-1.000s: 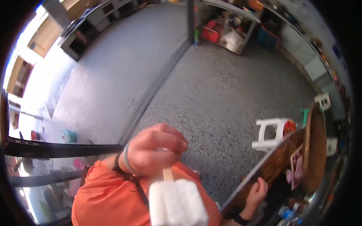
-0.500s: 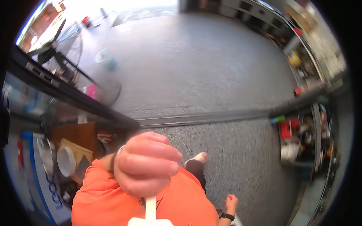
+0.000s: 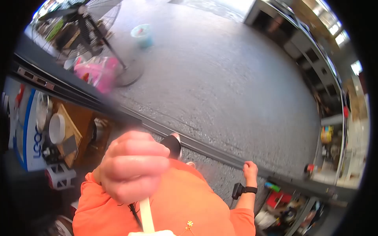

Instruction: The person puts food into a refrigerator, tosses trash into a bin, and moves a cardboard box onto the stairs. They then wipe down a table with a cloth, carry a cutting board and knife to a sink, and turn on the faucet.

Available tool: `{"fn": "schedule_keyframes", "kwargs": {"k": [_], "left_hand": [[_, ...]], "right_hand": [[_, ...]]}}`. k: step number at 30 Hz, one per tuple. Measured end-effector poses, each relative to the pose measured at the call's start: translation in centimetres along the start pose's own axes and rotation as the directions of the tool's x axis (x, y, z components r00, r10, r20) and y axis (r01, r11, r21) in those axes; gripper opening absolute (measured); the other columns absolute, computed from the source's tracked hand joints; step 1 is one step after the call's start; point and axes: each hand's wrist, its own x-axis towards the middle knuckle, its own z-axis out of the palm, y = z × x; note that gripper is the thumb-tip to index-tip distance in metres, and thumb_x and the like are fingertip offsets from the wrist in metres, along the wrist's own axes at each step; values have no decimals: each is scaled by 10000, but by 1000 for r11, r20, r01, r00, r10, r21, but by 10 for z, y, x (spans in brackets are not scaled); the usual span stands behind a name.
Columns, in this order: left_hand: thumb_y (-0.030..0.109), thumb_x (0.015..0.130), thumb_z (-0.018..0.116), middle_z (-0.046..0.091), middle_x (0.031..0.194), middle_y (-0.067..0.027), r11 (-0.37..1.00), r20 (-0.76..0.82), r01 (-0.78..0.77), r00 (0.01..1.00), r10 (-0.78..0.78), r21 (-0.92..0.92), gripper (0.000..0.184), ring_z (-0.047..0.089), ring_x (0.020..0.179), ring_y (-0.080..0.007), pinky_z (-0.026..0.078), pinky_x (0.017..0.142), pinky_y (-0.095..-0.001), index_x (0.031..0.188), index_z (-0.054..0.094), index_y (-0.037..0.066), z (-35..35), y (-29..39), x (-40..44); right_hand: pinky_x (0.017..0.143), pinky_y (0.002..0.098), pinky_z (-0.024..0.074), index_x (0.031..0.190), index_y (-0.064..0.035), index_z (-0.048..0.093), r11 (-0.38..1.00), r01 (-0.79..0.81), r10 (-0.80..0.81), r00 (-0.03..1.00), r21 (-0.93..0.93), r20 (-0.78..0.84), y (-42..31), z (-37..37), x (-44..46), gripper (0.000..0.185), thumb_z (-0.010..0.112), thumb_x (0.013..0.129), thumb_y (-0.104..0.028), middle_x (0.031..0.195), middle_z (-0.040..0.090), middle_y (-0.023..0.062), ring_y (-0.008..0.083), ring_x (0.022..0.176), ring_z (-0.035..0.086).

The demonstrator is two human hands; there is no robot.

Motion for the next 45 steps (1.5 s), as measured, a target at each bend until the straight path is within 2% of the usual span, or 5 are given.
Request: {"fn": "schedule_keyframes", "kwargs": {"k": [6,22,27,31,45], "left_hand": [[-12,623,557,526,834,-128,990,-30,45,999,-41,136,174,559,670,-255,420,472,-313,755,458,44,-17,-114,21],[20,687,572,550,807,-124,905,-156,321,945,-287,278,112,551,656,-251,449,532,-308,782,514,13,-78,-461,73],[54,808,523,536,726,-86,551,-413,799,598,-687,241,46,523,609,-199,415,546,-273,833,536,18,-77,-577,29],[84,833,501,540,706,-53,241,-485,963,154,-861,-122,90,521,613,-128,423,563,-238,842,551,10,-80,-617,-37],[243,822,457,565,668,-4,-579,-343,513,-857,-384,-634,204,546,577,-93,421,453,-220,750,541,72,-164,-642,-184]], "right_hand": [[653,308,469,857,-30,615,960,257,-276,941,116,196,-154,55,162,198,510,712,-116,751,621,131,227,711,606],[469,411,462,790,68,534,654,-729,572,650,201,500,-117,97,460,87,491,716,55,657,556,170,285,554,563],[398,346,435,645,-14,559,992,53,42,732,-119,680,-286,104,698,83,502,688,-57,598,568,111,221,451,553],[331,286,361,787,-32,569,998,41,-9,826,-44,563,-491,149,825,137,485,708,-105,576,559,79,185,449,567],[517,303,496,841,1,630,901,434,-253,480,23,840,-865,409,892,232,512,658,-79,664,615,128,216,529,610]]}}
